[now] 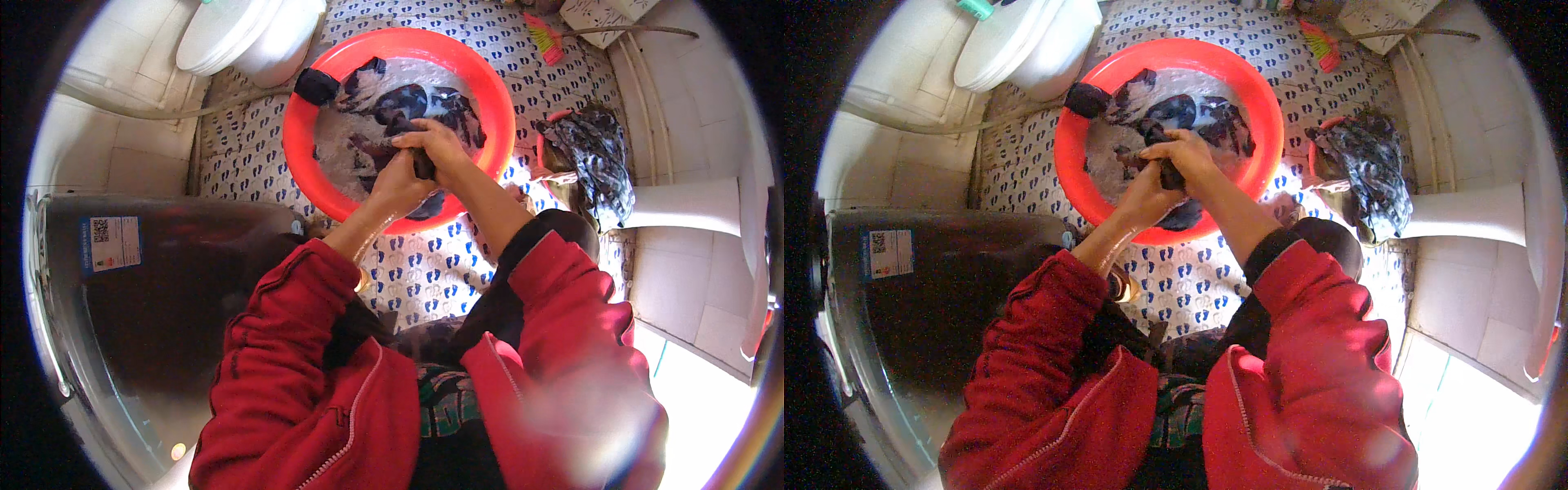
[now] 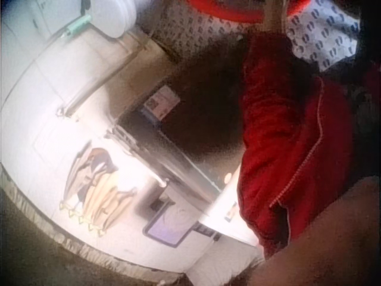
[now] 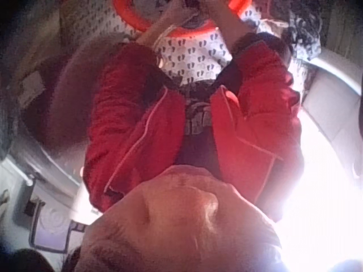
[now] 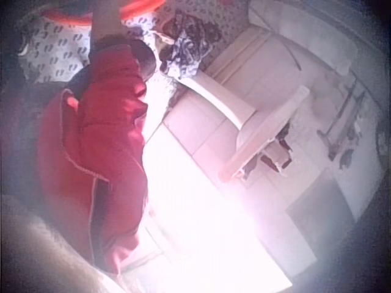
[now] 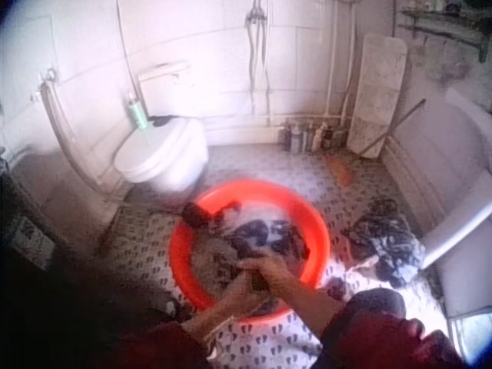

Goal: The person washes dark garments by hand in a red basin filled with soapy water. They repeatedly submerge, scrub, and wring the clothes, then place them into a nearby container.

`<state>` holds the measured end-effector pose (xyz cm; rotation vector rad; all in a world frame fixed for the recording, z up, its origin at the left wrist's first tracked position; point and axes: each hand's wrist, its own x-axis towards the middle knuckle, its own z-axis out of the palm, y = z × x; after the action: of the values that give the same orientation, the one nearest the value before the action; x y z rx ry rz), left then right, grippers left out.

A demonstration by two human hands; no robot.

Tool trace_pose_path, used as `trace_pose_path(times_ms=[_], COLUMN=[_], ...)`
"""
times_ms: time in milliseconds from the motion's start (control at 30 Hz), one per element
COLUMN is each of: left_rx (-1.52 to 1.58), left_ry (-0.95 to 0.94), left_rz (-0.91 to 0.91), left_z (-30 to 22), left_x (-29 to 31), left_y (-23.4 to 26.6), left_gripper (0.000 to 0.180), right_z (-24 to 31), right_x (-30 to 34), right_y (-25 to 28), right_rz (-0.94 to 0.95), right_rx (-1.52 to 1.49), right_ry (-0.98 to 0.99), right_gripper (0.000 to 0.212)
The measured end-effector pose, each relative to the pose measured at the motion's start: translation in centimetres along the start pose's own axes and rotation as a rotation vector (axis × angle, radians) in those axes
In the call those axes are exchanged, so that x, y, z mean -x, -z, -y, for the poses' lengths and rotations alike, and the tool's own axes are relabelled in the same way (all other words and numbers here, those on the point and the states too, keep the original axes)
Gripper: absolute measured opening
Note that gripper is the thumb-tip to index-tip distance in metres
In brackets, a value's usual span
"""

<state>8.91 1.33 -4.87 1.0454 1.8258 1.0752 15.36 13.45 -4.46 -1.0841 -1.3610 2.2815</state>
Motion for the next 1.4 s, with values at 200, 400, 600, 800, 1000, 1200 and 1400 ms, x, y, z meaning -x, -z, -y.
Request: trace_pose_path(times_ms=[200, 400, 600, 800, 1000, 1200, 1400], left_rx=[1.034, 1.412, 1.388, 1.054, 1.514, 1.290, 1.036], left_ry=[0.540, 0.265, 0.079, -0.112, -0.176, 0.135, 0.305], left_rz=[-0.256, 0.098, 0.191, 0.030, 0.332, -0.377, -0.430], left_z=[8.0, 1.3, -0.3, -1.4, 3.7, 2.1, 1.9], left_x=[0.0, -2.2, -4.5, -6.4, -8.9, -7.1, -7.5], left_y=[3.4, 5.7, 6.2, 4.5, 4.4, 1.7, 3.7], left_gripper=[0.065, 0.086, 0.066, 0.053, 0.052, 0.043, 0.029], right_z=[0.7, 4.1, 5.1, 6.7, 6.3, 4.7, 3.1], right_x=[-1.2, 6.0, 8.7, 2.3, 6.3, 1.5, 1.6], right_y=[-1.1, -2.5, -2.5, 3.1, -2.5, -4.2, -3.4], right_rz=[-0.118, 0.200, 0.511, 0.128, 0.026, -0.422, -0.436], right_rx=[0.150, 0.352, 0.604, 0.153, 0.640, 0.962, 0.651], right_ry=[0.251, 0.511, 0.405, 0.393, 0.933, 0.808, 0.819], right_gripper=[0.055, 0.052, 0.049, 0.050, 0.061, 0.039, 0.033])
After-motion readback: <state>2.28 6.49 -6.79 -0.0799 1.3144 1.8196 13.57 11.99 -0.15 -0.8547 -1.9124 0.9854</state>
